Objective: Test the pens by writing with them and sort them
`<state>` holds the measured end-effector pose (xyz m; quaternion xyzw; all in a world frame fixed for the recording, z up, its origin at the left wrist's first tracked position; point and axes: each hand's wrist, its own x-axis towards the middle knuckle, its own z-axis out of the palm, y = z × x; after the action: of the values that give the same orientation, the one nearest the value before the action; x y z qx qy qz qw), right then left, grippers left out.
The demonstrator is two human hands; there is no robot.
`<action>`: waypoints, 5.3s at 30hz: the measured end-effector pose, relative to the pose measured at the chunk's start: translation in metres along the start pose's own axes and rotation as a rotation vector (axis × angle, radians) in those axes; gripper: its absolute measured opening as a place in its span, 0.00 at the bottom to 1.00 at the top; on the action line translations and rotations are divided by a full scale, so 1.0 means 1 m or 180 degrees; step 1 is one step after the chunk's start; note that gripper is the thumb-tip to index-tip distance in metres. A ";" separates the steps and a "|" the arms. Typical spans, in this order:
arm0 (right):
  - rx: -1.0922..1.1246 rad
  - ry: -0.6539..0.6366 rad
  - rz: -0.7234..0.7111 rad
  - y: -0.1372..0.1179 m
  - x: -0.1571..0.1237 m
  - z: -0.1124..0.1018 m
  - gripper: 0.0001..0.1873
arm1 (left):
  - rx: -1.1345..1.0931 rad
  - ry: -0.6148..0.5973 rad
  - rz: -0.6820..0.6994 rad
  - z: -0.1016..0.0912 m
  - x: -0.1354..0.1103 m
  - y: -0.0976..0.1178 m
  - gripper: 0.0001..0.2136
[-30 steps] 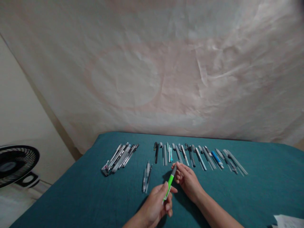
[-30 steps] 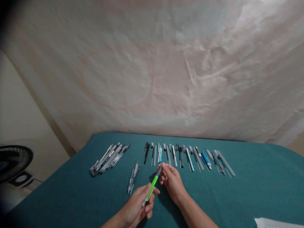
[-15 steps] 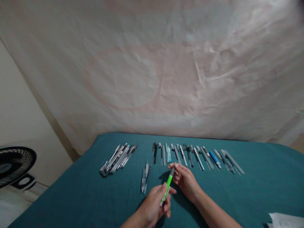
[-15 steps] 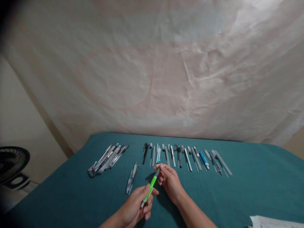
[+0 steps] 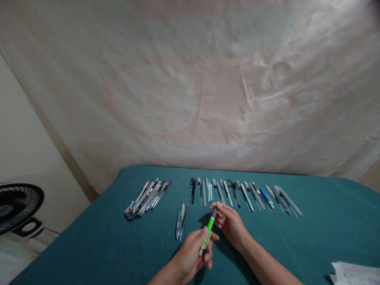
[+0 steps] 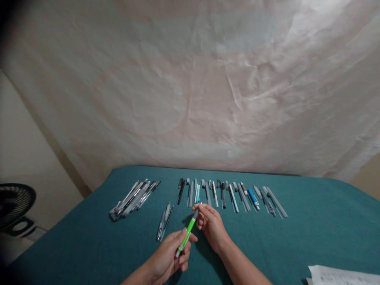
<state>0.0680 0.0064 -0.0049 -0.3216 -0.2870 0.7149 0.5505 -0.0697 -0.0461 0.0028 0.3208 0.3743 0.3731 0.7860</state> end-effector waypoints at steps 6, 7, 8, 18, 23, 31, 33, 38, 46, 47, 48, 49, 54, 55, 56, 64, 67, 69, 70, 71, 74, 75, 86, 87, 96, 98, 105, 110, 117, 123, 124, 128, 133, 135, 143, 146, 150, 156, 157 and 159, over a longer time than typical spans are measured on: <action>-0.0210 0.0167 -0.0188 0.007 0.000 0.000 0.15 | 0.0030 0.0025 0.0038 0.000 0.000 -0.001 0.20; -0.0220 0.0159 -0.0202 0.007 0.000 -0.001 0.15 | 0.0028 0.0018 0.0041 0.000 0.000 -0.001 0.21; -0.0210 0.0141 -0.0203 0.006 0.000 -0.001 0.15 | 0.0023 0.0005 0.0039 0.000 0.000 0.000 0.21; -0.0237 0.0169 -0.0173 0.006 -0.002 0.002 0.15 | 0.0029 -0.0020 -0.0027 0.001 0.000 0.000 0.21; -0.0186 0.0040 -0.0219 0.006 0.000 -0.001 0.15 | 0.0084 -0.0090 -0.0086 0.002 -0.002 0.003 0.22; -0.0208 0.0130 -0.0095 0.005 -0.001 0.001 0.17 | -0.0021 -0.0112 -0.0147 0.001 -0.004 0.005 0.20; -0.0326 0.0262 -0.0161 0.008 0.000 0.000 0.16 | -0.0031 -0.0109 -0.0151 0.002 -0.005 0.005 0.18; -0.0225 0.0094 -0.0169 0.010 0.000 -0.001 0.17 | -0.0047 -0.0132 -0.0033 0.003 -0.005 0.006 0.13; 0.0156 -0.0097 -0.0124 0.009 0.001 -0.003 0.14 | -0.0101 -0.0138 0.0011 -0.001 -0.001 0.003 0.14; 0.0210 -0.0110 -0.0101 0.008 0.001 -0.004 0.13 | -0.0115 -0.0135 0.0007 -0.002 -0.001 0.003 0.15; 0.0264 -0.0113 -0.0078 0.008 0.001 -0.004 0.13 | -0.0131 -0.0142 -0.0002 -0.003 -0.001 0.002 0.15; 0.0314 -0.0114 -0.0052 0.008 0.001 -0.004 0.12 | -0.0146 -0.0160 -0.0018 -0.003 -0.001 0.002 0.16; 0.0490 -0.0224 0.0068 0.005 -0.001 -0.003 0.12 | -0.0248 -0.0181 -0.0110 -0.004 -0.001 0.003 0.14; 0.0502 -0.0249 0.0076 0.004 -0.002 -0.003 0.12 | -0.0273 -0.0149 -0.0142 -0.004 -0.001 0.004 0.14; 0.0506 -0.0265 0.0082 0.004 -0.002 -0.002 0.12 | -0.0290 -0.0111 -0.0175 -0.003 -0.002 0.004 0.14; 0.0272 -0.0528 0.0201 0.001 -0.006 0.001 0.15 | -0.0143 -0.0402 -0.0012 0.007 -0.010 0.006 0.12; 0.0053 -0.0557 0.0170 0.001 -0.009 0.004 0.14 | -0.0087 -0.0382 0.0127 0.007 -0.009 0.002 0.10; -0.0109 -0.0589 0.0175 0.002 -0.010 0.006 0.14 | -0.0009 -0.0314 0.0177 0.005 -0.006 -0.003 0.10; -0.0181 -0.0596 0.0182 0.002 -0.011 0.006 0.14 | 0.0031 -0.0273 0.0217 0.004 -0.005 -0.005 0.09; -0.0235 -0.0584 0.0180 0.002 -0.011 0.006 0.14 | 0.0067 -0.0240 0.0257 0.003 -0.003 -0.007 0.09; -0.0268 -0.0439 0.0124 0.006 -0.009 0.005 0.11 | 0.0084 -0.0131 0.0331 0.000 -0.001 -0.011 0.09; -0.0252 -0.0400 0.0097 0.007 -0.009 0.004 0.10 | 0.0075 -0.0096 0.0328 -0.001 -0.001 -0.011 0.09; -0.0390 -0.0297 -0.0063 0.010 -0.005 0.002 0.12 | 0.0083 -0.0086 0.0198 0.000 -0.001 -0.007 0.12; -0.0439 -0.0311 -0.0049 0.008 -0.005 0.002 0.13 | 0.0097 -0.0094 0.0201 0.000 -0.001 -0.007 0.13; -0.0634 -0.0300 -0.0040 -0.003 -0.008 0.005 0.14 | 0.0343 -0.0019 0.0297 0.003 -0.003 -0.005 0.14; -0.0500 -0.0211 -0.0089 -0.006 -0.006 0.003 0.14 | 0.0332 -0.0004 0.0292 0.003 -0.003 -0.006 0.13; -0.0287 -0.0031 -0.0093 -0.013 -0.003 -0.004 0.15 | 0.0105 -0.0069 0.0366 0.002 -0.003 -0.007 0.14; -0.0208 0.0103 -0.0231 -0.025 0.001 -0.003 0.16 | 0.0093 -0.0020 0.0338 0.001 -0.004 -0.006 0.17; -0.0628 0.0320 -0.0617 -0.037 0.014 -0.010 0.15 | -0.0008 0.0038 0.0448 0.001 -0.004 -0.007 0.16; -0.2084 0.0075 -0.0212 0.005 0.026 0.007 0.14 | -0.0229 0.0079 0.0689 0.002 -0.005 -0.002 0.14; -0.2291 0.0045 -0.0210 0.012 0.029 0.013 0.13 | -0.0292 0.0134 0.0777 0.002 -0.005 -0.001 0.13; -0.2981 0.0071 -0.0485 0.027 0.037 0.031 0.11 | -0.0445 0.0435 0.1120 -0.001 -0.005 0.004 0.13; -0.3559 0.0146 -0.0886 0.032 0.045 0.039 0.08 | -0.0364 0.0843 0.1175 -0.007 -0.002 0.001 0.14; -0.3627 0.0133 -0.0919 0.035 0.047 0.038 0.08 | -0.0324 0.0881 0.1130 -0.008 -0.001 0.000 0.16; -0.2642 0.0008 -0.0367 0.026 0.034 0.030 0.13 | -0.0104 0.0851 0.1089 -0.007 -0.002 -0.001 0.17; -0.2010 -0.0158 0.0006 0.011 0.020 0.031 0.17 | 0.0004 0.0849 0.1128 -0.006 -0.002 -0.001 0.16; -0.1854 -0.0355 -0.0036 -0.004 0.005 0.037 0.16 | 0.0262 0.0801 0.1113 -0.006 -0.001 -0.003 0.15; -0.1752 -0.0280 -0.0217 -0.016 0.011 0.039 0.15 | 0.0441 0.0761 0.1148 -0.008 -0.001 -0.005 0.14; -0.1710 -0.0201 -0.0272 -0.017 0.014 0.038 0.15 | 0.0456 0.0757 0.1161 -0.008 -0.001 -0.006 0.14; -0.1785 -0.0076 -0.0308 -0.015 0.020 0.037 0.15 | 0.0498 0.0764 0.1207 -0.006 -0.003 -0.005 0.14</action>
<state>0.0442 0.0275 0.0268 -0.4389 -0.4951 0.5842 0.4701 -0.0742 -0.0496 -0.0038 0.3986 0.4259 0.5194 0.6245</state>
